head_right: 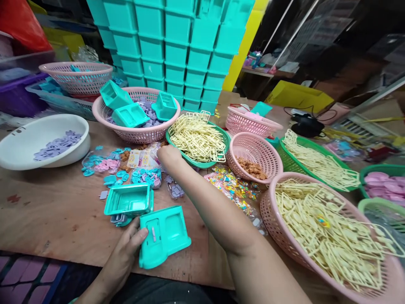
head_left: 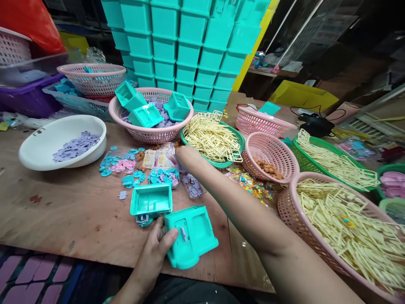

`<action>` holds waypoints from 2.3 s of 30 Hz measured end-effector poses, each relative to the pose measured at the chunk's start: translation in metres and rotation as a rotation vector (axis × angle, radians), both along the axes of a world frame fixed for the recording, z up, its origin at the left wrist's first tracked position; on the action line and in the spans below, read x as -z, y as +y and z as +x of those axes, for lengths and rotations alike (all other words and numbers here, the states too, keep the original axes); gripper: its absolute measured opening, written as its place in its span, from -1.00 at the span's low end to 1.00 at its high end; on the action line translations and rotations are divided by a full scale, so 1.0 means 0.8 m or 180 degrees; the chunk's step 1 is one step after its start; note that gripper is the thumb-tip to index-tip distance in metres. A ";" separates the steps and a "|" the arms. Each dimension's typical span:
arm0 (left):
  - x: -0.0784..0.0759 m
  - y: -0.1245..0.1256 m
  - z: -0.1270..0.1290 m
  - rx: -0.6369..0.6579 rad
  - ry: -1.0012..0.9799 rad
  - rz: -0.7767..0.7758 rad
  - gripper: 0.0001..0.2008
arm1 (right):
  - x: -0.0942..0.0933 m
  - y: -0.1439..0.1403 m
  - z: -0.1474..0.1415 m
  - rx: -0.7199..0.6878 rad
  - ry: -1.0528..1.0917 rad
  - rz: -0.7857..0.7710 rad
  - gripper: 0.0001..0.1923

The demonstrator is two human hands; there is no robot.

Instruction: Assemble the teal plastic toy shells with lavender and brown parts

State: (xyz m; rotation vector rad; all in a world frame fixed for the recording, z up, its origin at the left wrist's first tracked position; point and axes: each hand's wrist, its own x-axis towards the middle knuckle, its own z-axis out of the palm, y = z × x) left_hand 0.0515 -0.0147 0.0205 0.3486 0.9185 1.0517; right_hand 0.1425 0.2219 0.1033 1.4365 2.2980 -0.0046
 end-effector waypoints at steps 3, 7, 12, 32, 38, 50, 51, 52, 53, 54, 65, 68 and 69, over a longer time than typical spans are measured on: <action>0.002 0.004 -0.002 0.0087 0.0083 0.0023 -0.39 | -0.029 -0.042 0.042 -0.0033 0.0253 0.0347 -0.71; 0.009 0.008 -0.003 0.0310 0.0032 -0.0061 -0.36 | -0.039 -0.149 0.110 -0.1067 0.1657 0.0380 -0.81; 0.003 0.017 0.004 0.0682 0.0041 -0.0142 -0.30 | -0.010 -0.270 0.141 -0.1039 0.1987 0.0639 -0.72; -0.021 0.043 0.031 0.0865 0.0509 -0.0134 -0.37 | 0.000 -0.318 0.228 0.0895 0.2024 0.2005 -0.57; -0.019 0.046 0.045 0.0975 0.0448 0.0127 -0.42 | 0.026 -0.293 0.311 0.2101 0.0488 0.1709 -0.49; -0.034 0.033 0.019 0.0663 0.0736 0.0094 -0.37 | 0.033 -0.329 0.241 0.1198 0.0516 0.1401 -0.41; -0.034 0.031 0.017 0.0654 0.0763 0.0062 -0.37 | 0.037 -0.328 0.234 0.1180 0.0555 0.1169 -0.38; -0.033 0.029 0.015 0.0644 0.0776 0.0026 -0.37 | 0.039 -0.327 0.230 0.1189 0.0635 0.0983 -0.34; -0.032 0.026 0.013 0.0637 0.0778 -0.0012 -0.38 | 0.040 -0.326 0.227 0.1211 0.0762 0.0863 -0.31; -0.031 0.025 0.011 0.0636 0.0775 -0.0045 -0.38 | 0.038 -0.324 0.225 0.1241 0.0926 0.0815 -0.29; -0.030 0.019 0.017 0.0474 0.0421 -0.0050 -0.38 | 0.020 -0.303 0.204 0.2006 0.2579 0.0727 -0.81; -0.029 0.016 0.021 0.0448 0.0352 0.0027 -0.37 | 0.020 -0.304 0.183 0.2736 0.4065 0.0382 -0.67; -0.028 0.015 0.022 0.0437 0.0360 0.0048 -0.35 | 0.021 -0.305 0.175 0.2951 0.4465 0.0196 -0.62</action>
